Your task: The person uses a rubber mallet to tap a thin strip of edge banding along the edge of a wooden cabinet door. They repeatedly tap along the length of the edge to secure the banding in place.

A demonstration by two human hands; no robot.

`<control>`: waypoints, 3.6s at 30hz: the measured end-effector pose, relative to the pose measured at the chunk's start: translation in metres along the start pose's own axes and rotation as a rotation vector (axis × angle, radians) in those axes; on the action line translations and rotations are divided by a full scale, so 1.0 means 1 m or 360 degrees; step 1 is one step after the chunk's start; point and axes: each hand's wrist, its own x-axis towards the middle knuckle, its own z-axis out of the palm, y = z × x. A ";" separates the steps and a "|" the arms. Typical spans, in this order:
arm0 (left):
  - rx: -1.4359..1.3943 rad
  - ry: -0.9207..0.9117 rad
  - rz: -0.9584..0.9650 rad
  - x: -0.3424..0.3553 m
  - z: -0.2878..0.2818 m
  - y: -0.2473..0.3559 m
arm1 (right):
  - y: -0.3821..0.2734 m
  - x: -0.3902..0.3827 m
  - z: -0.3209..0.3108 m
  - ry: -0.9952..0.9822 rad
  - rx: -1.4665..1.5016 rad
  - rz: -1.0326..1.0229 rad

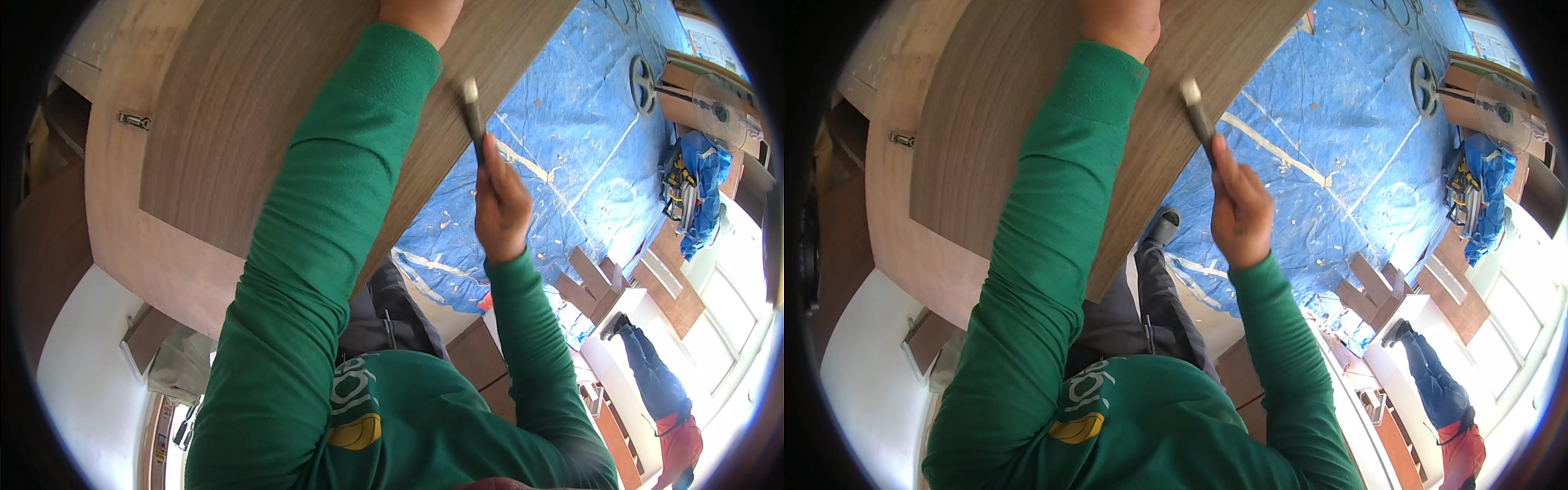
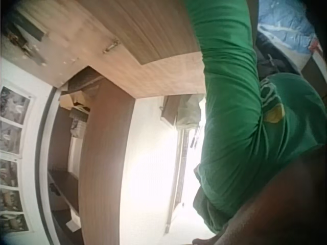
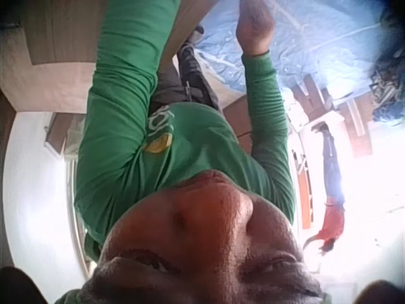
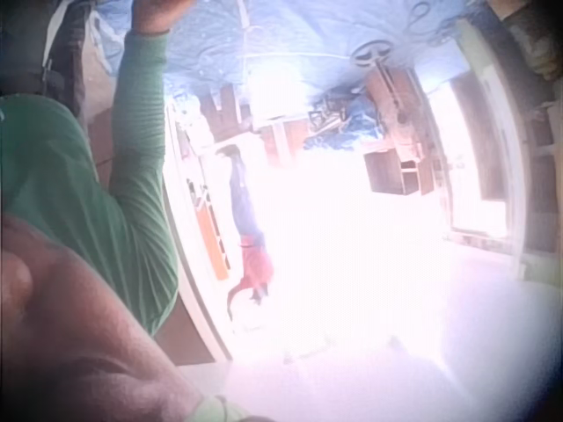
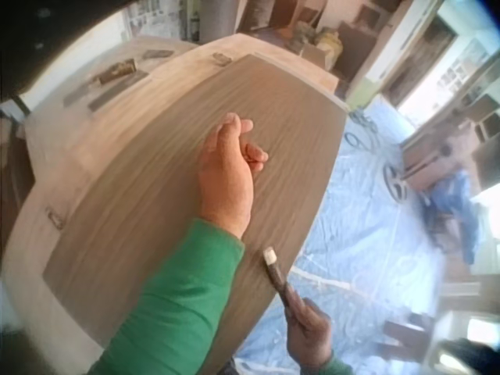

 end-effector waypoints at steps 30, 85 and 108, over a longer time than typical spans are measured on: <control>0.0085 0.0110 0.0023 -0.001 -0.005 0.004 | -0.010 0.042 0.007 0.0209 0.0010 -0.0012; 0.0169 0.0012 0.0174 -0.005 0.002 0.003 | -0.015 -0.046 -0.002 -0.0129 0.0149 0.0067; 0.0101 -0.0004 0.0100 -0.002 -0.001 0.004 | -0.017 -0.051 0.004 -0.0064 0.0128 0.0128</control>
